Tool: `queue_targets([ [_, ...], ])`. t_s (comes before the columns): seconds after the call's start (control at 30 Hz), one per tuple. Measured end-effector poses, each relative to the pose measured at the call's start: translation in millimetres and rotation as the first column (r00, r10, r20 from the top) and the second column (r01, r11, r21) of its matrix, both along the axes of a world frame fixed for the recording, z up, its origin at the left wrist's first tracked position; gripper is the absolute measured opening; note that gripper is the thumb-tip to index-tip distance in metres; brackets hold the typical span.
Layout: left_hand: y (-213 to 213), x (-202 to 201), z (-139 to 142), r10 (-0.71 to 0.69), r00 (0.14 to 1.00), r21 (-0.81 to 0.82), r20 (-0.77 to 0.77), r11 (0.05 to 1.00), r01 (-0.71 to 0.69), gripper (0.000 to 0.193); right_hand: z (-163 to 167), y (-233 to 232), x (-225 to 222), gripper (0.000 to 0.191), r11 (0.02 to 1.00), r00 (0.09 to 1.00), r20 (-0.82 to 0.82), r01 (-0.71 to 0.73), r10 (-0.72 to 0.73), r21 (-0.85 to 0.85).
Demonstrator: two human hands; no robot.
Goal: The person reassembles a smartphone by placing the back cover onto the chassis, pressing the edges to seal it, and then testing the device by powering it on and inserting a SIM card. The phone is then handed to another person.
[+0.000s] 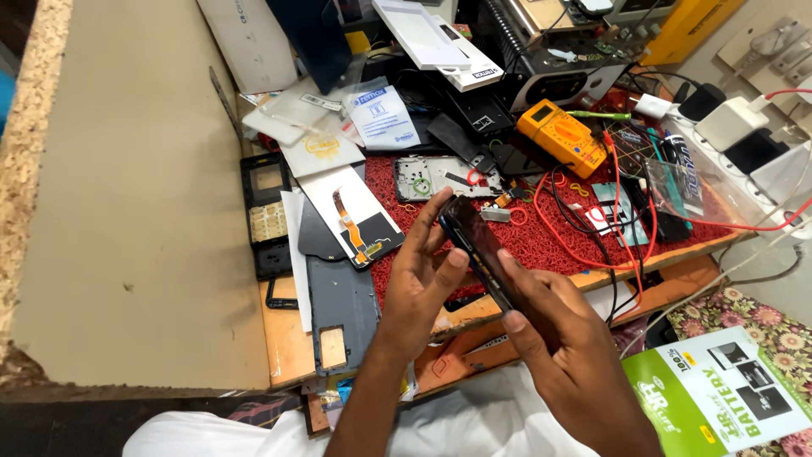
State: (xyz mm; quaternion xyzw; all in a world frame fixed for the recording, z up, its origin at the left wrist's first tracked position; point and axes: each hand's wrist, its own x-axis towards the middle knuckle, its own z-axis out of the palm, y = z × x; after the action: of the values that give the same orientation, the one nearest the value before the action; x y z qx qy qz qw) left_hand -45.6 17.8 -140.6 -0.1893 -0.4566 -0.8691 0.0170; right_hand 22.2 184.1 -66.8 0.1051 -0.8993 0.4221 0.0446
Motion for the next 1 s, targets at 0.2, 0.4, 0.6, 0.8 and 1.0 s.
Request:
queue_targets([
  [0.2,8.3,-1.0,1.9,0.014,0.990,0.082,0.142,0.996,-0.026,0.077,1.5,-1.5,-0.9,0.053,0.999,0.995,-0.089,0.038,-0.035,0.031],
  [0.4,9.4,0.9,4.4,0.044,0.987,0.059,0.152,0.997,-0.053,0.076,-2.7,4.4,-10.1,0.054,0.997,0.997,0.056,0.061,-0.059,-0.040],
  [0.6,13.3,3.5,5.5,0.023,0.991,0.120,0.133,0.992,-0.039,0.077,-0.3,12.3,-20.3,0.051,0.999,0.999,-0.053,-0.003,0.001,-0.039],
  [0.8,17.9,5.9,6.4,0.034,0.994,0.167,0.100,0.985,-0.050,0.076,0.4,12.8,-19.3,0.051,0.997,0.999,-0.028,-0.025,0.024,-0.067],
  [1.0,20.1,5.4,4.3,0.030,0.997,0.216,0.069,0.975,-0.044,0.078,0.9,16.3,-20.7,0.054,0.999,0.986,-0.161,-0.023,0.030,0.040],
])
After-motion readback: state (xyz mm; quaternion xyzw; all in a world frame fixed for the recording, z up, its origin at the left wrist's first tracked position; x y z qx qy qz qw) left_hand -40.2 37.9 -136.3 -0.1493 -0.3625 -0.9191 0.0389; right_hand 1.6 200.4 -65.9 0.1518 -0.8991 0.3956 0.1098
